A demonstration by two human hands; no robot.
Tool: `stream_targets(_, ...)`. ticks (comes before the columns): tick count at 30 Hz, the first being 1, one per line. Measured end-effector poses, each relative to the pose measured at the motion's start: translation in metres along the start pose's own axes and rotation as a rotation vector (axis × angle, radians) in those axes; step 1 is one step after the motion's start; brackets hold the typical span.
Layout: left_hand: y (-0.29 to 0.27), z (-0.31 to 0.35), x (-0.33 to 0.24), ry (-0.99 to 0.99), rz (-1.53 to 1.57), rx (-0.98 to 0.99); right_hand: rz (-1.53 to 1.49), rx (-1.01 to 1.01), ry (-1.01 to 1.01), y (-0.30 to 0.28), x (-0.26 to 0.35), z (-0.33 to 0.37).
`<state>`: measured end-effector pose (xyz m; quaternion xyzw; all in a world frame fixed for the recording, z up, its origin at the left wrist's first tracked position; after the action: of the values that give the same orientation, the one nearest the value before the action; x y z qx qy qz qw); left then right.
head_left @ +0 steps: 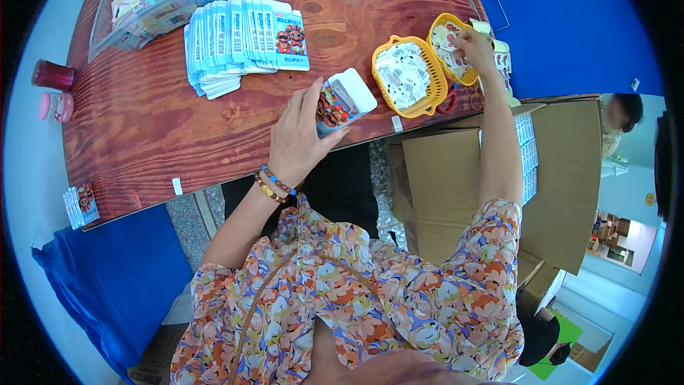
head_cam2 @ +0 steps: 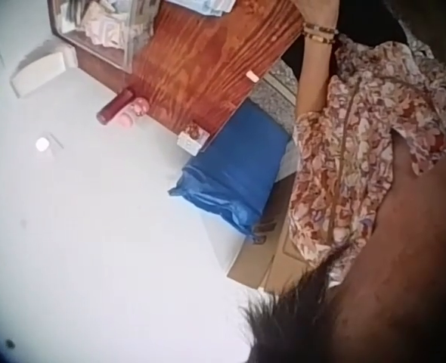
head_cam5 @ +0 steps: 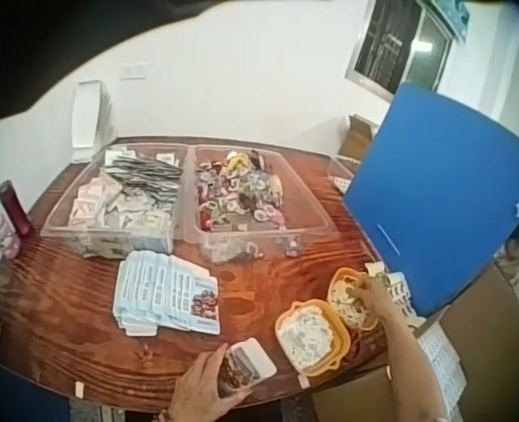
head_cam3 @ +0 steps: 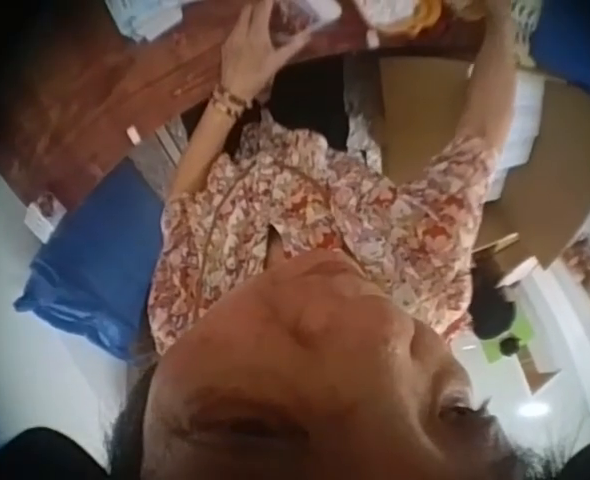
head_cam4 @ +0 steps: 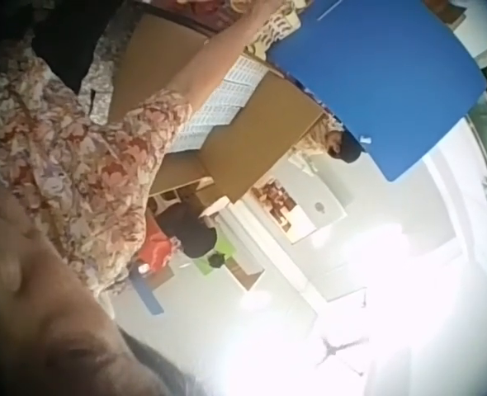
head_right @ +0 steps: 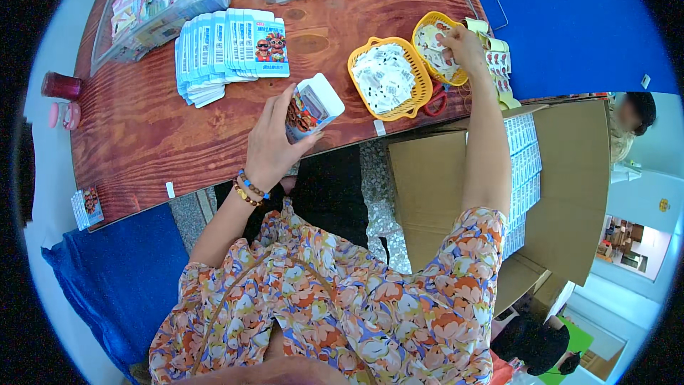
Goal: Packaging small toys and components into plastic containers and cardboard boxes.
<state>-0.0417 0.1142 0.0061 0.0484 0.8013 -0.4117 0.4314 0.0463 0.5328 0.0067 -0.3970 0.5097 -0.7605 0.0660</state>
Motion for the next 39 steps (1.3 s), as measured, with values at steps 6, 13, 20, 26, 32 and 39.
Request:
stream_targets(6, 0.001, 0.001, 0.0, 0.025, 0.015, -0.012, 0.068, -0.092, -0.01, -0.017, -0.012, 0.003)
stream_targets(13, -0.003, -0.002, 0.002, 0.029, -0.002, -0.064, -0.191, -0.194, -0.179, -0.032, 0.027, 0.035)
stream_targets(20, -0.016, -0.002, 0.003, 0.03, -0.075, -0.148, -0.361, 0.062, -0.648, 0.05, 0.205, 0.171)
stream_targets(26, -0.019, 0.002, 0.001, 0.064, -0.069, -0.182, 0.197, 0.027, -0.822, 0.099, 0.236, 0.201)
stream_targets(32, -0.042, 0.006, 0.018, -0.071, 0.008, -0.268, -0.287, -0.093, -0.615, 0.074, 0.23, 0.218)
stream_targets(39, -0.046, 0.005, 0.009, -0.019, 0.018, -0.395, -0.366, -0.339, -0.765, 0.124, 0.212, 0.244)
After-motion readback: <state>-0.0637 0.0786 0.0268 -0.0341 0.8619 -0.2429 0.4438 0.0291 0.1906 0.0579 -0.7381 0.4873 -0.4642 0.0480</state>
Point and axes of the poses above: each hand's wrist, its own z-axis away from the middle knuckle, its own y-axis out of the palm, x = y × z, the point moved 8 cm from there along -z, towards the middle knuckle, and after that the axes turned 3 degrees about z, right-handed, at the moved point
